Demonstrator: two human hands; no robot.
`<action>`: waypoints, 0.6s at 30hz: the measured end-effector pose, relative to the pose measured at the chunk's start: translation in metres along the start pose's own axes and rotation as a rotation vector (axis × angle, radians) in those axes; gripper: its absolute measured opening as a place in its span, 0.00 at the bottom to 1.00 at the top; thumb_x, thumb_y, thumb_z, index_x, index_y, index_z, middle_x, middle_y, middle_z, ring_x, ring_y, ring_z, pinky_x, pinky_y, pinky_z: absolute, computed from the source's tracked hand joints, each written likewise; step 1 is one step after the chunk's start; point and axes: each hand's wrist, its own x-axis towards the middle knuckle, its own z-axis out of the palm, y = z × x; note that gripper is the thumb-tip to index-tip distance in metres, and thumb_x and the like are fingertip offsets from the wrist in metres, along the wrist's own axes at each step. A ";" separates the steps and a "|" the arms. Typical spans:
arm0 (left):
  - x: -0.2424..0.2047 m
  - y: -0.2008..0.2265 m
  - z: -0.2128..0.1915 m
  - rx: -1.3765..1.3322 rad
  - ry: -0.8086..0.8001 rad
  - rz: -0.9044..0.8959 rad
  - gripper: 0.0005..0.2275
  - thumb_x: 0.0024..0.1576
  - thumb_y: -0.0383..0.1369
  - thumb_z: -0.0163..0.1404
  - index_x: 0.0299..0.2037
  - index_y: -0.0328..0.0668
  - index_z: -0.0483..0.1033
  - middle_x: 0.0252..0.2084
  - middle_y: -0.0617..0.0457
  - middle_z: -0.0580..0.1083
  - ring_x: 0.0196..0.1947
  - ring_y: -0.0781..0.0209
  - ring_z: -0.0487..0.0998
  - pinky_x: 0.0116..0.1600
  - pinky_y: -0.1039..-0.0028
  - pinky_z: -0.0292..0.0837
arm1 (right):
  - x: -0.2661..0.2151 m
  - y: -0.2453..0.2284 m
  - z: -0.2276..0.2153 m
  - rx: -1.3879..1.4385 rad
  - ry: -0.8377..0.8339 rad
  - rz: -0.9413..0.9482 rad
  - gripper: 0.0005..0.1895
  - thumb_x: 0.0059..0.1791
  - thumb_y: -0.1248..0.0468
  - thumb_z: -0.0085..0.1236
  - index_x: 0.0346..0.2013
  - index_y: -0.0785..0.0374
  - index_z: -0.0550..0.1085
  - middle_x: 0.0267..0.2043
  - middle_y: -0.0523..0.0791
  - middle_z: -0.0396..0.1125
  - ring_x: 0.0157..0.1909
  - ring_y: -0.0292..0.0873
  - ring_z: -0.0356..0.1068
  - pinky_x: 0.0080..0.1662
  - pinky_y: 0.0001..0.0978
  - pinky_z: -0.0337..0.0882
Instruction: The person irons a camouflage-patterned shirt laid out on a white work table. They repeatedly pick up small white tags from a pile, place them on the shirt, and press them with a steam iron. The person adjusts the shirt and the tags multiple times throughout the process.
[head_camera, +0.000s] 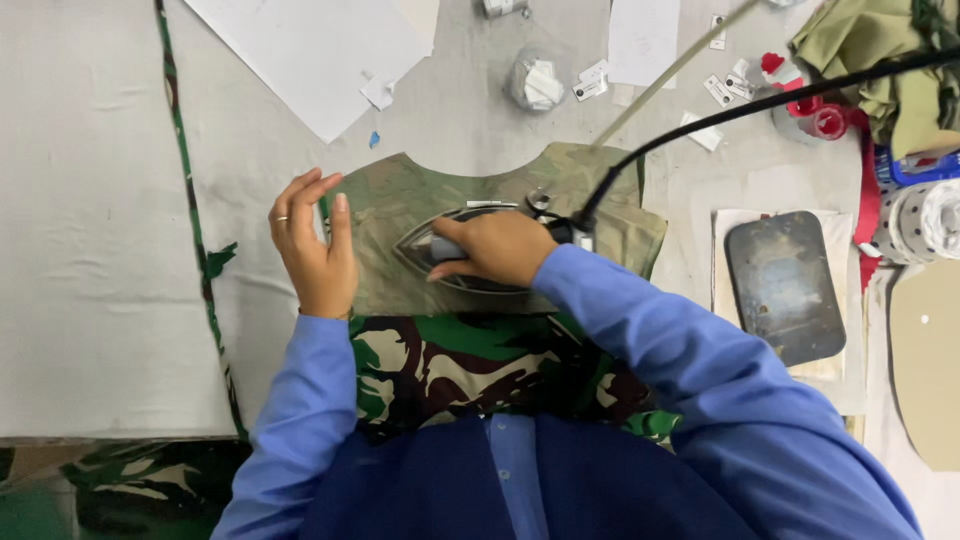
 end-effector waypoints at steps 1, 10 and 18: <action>0.000 -0.001 -0.006 0.008 0.003 0.029 0.07 0.64 0.31 0.48 0.49 0.46 0.74 0.52 0.52 0.68 0.58 0.49 0.67 0.63 0.56 0.56 | -0.011 0.008 -0.005 0.033 -0.016 0.088 0.33 0.46 0.37 0.50 0.58 0.52 0.64 0.34 0.57 0.72 0.39 0.62 0.74 0.41 0.56 0.73; -0.057 -0.043 -0.049 0.069 0.028 -0.012 0.05 0.63 0.27 0.50 0.47 0.44 0.76 0.49 0.49 0.71 0.53 0.46 0.71 0.61 0.58 0.60 | -0.226 0.158 -0.006 0.134 0.207 0.990 0.34 0.51 0.36 0.52 0.55 0.61 0.69 0.43 0.65 0.71 0.50 0.69 0.69 0.49 0.58 0.68; -0.059 0.002 -0.027 0.012 -0.052 0.034 0.09 0.62 0.26 0.50 0.52 0.38 0.74 0.45 0.46 0.74 0.46 0.45 0.74 0.56 0.59 0.64 | -0.326 0.239 0.074 0.079 0.476 1.207 0.37 0.53 0.31 0.59 0.53 0.62 0.72 0.40 0.58 0.71 0.46 0.64 0.70 0.41 0.55 0.68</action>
